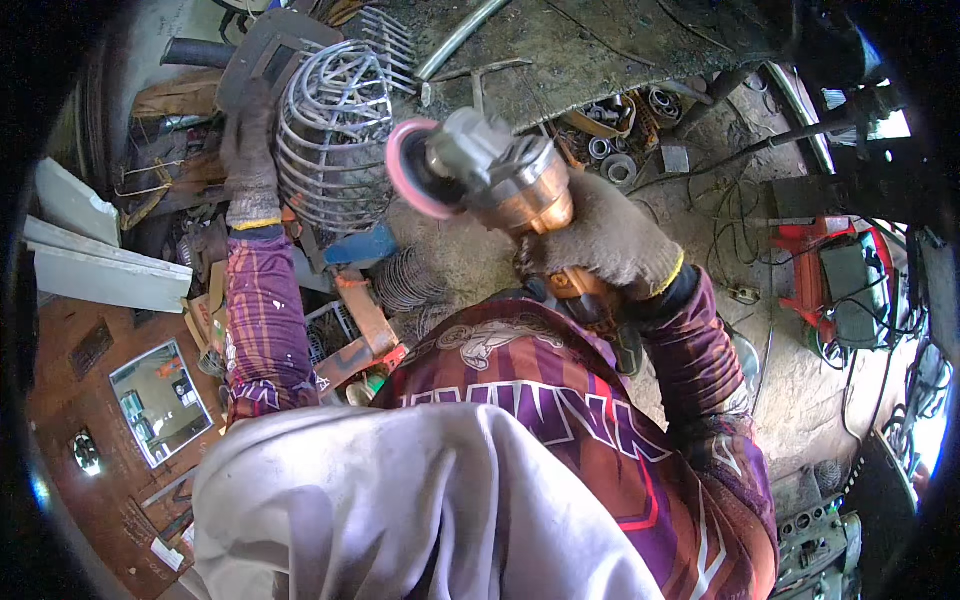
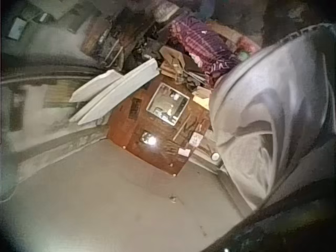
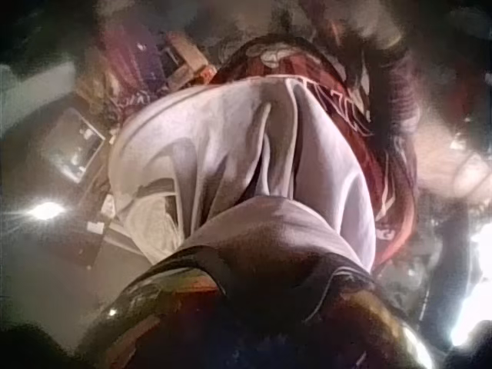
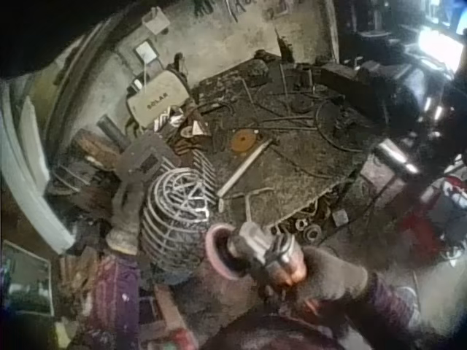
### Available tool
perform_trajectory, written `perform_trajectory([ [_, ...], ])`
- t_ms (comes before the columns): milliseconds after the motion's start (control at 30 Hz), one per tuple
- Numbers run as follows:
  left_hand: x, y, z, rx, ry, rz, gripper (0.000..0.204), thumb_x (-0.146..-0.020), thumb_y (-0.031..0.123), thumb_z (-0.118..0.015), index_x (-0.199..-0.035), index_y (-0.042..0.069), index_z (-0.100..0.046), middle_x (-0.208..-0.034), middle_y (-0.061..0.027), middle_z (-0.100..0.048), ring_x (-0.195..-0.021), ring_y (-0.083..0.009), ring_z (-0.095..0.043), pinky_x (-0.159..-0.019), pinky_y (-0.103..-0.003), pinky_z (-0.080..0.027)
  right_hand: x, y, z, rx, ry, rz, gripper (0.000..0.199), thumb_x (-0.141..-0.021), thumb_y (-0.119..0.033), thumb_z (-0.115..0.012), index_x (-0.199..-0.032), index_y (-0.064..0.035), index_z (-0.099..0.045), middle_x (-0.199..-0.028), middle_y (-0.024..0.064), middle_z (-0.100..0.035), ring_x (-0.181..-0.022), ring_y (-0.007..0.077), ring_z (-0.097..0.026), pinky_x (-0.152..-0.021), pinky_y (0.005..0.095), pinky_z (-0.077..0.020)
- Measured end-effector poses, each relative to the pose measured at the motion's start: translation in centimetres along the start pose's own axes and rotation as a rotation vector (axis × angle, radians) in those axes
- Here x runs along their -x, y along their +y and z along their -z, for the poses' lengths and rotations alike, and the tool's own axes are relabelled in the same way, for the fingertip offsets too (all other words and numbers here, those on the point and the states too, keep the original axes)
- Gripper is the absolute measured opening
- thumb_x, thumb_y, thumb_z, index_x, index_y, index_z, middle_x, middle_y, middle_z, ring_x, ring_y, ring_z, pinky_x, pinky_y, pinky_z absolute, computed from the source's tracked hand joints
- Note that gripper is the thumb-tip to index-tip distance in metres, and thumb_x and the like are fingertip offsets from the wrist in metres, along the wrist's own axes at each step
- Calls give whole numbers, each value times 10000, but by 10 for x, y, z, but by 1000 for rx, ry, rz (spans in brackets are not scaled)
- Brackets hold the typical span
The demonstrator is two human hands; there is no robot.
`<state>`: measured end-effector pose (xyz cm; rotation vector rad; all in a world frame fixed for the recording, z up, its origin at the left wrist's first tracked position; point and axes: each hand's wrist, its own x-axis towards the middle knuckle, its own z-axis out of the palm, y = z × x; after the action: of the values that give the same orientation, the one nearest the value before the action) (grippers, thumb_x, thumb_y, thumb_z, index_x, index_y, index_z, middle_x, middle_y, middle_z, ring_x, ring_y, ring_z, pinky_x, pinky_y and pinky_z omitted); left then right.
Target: The person welds a wire structure using a welding torch and a handheld welding mask. The person subsequently taps the structure with a hammer.
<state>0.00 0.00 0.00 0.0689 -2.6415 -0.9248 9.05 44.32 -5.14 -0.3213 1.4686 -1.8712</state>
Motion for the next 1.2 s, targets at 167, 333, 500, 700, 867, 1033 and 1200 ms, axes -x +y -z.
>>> perform_trajectory([
  [167, 67, 69, 16, 529, 490, 153, 438, -927, 268, -617, -1204, -66, -560, -1294, -160, -503, -1118, -253, -558, -944, -339, -480, 19, -18, 16, 66, 216, 37, 546, -658, -97, -724, -1170, 17, -573, -1023, 70, -659, -873, 151, -622, -806, 289, -509],
  [333, 214, 54, 30, 134, 360, 350, 281, -915, 185, -633, -1133, 9, -607, -967, -86, -583, -902, -197, -600, -747, -325, -508, 32, -35, 26, 26, 356, 10, 508, -701, -109, -740, -1166, 13, -572, -1010, 86, -661, -870, 170, -637, -797, 323, -525],
  [500, 282, 106, -29, 163, -422, 181, 262, -918, 203, -618, -1067, -11, -642, -935, -118, -674, -842, -195, -643, -743, -323, -511, 29, -34, 35, 17, 374, 110, 489, -723, -124, -741, -1158, 22, -572, -986, 89, -663, -841, 172, -647, -770, 315, -534],
  [700, 262, 141, -106, 227, -649, 110, 419, -886, 309, -636, -1156, -10, -627, -1077, -212, -660, -973, -351, -649, -866, -404, -506, 29, -19, 31, -1, 336, 125, 478, -732, -108, -757, -1162, -2, -578, -987, 81, -666, -851, 160, -641, -774, 316, -535],
  [867, 234, 199, -157, 346, -871, -105, 598, -817, 384, -722, -1261, 20, -554, -1095, -162, -670, -1029, -292, -649, -911, -382, -506, 19, -3, 25, 229, 367, 211, 505, -701, -180, -798, -1140, -25, -603, -1017, 72, -671, -897, 152, -639, -811, 321, -521],
  [1033, 230, 229, -181, 309, -1015, 108, 689, -713, 485, -796, -1213, 71, -565, -1091, -140, -668, -1030, -280, -644, -909, -387, -508, 12, -18, 24, 147, 394, 234, 495, -712, -205, -791, -1135, -21, -612, -993, 77, -682, -855, 167, -656, -780, 323, -530],
  [1200, 236, 229, -190, 285, -685, 151, 596, -720, 436, -799, -1138, 60, -602, -1015, -135, -675, -962, -264, -661, -838, -392, -525, 7, -7, 37, -147, 527, 322, 437, -770, -143, -748, -1140, 25, -587, -977, 133, -683, -809, 203, -686, -736, 325, -567],
])
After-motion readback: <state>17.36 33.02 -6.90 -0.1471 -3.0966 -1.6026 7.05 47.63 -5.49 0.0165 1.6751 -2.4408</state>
